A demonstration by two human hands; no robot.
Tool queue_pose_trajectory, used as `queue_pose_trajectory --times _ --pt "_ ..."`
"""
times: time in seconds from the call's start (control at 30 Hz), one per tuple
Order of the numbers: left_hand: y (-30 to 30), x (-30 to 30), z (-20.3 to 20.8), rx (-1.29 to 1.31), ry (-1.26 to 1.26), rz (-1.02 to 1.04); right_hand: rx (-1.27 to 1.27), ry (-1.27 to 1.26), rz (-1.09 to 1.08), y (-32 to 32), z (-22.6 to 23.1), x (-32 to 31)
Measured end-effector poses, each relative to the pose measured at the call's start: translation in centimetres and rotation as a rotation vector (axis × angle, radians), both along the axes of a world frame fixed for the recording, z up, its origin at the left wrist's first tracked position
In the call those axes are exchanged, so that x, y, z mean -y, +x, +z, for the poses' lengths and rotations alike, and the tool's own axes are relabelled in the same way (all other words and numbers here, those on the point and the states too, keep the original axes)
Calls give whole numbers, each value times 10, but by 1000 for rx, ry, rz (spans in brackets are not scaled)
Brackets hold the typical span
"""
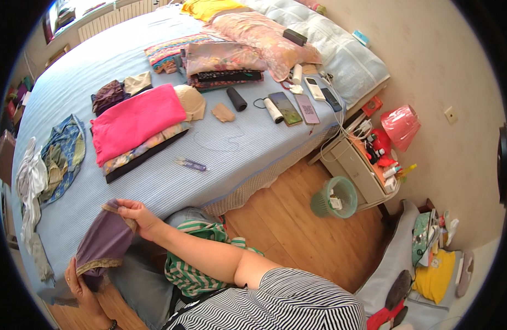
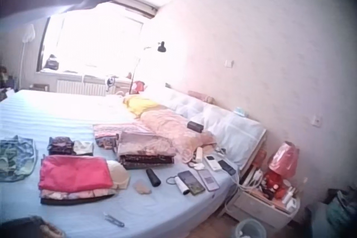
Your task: The person folds several pieces of clothing on a bed, including a beige item, a pink shirt, a grey shirt, and a purple garment. They use scissors to trim a loose thread on the pink shirt before folding it. The folded items are stacked on the bed.
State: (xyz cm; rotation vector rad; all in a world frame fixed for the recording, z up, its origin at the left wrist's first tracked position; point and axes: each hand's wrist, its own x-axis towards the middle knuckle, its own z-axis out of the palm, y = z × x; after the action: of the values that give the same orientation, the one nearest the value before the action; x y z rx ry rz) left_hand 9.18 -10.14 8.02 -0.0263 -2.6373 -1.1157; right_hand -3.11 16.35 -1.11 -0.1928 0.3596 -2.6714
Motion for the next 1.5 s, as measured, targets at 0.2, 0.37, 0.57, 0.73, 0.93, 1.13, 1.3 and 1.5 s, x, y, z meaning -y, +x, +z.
queue_pose_trajectory --times 0.2,0.37,0.57,0.73,0.93,1.13,1.3,1.5 --pt "23 14 -8 -304 27 178 -133 175 -2 18 19 3" --pt "31 -4 2 -203 437 284 -186 430 -14 34 34 5" --pt "51 17 -1 -214 734 251 -286 785 -93 37 34 11" --pt "62 25 9 -336 244 217 -322 987 -296 40 47 17" --pt "78 76 -51 -406 194 640 -551 1128 204 102 57 13" --pt "71 83 -81 -338 1377 449 -1091 1535 112 119 66 45" --pt "62 76 -57 -246 1493 337 -1850 1499 -308 100 80 95" --pt "80 89 -15 -93 1534 134 -1567 1660 -139 91 80 97"
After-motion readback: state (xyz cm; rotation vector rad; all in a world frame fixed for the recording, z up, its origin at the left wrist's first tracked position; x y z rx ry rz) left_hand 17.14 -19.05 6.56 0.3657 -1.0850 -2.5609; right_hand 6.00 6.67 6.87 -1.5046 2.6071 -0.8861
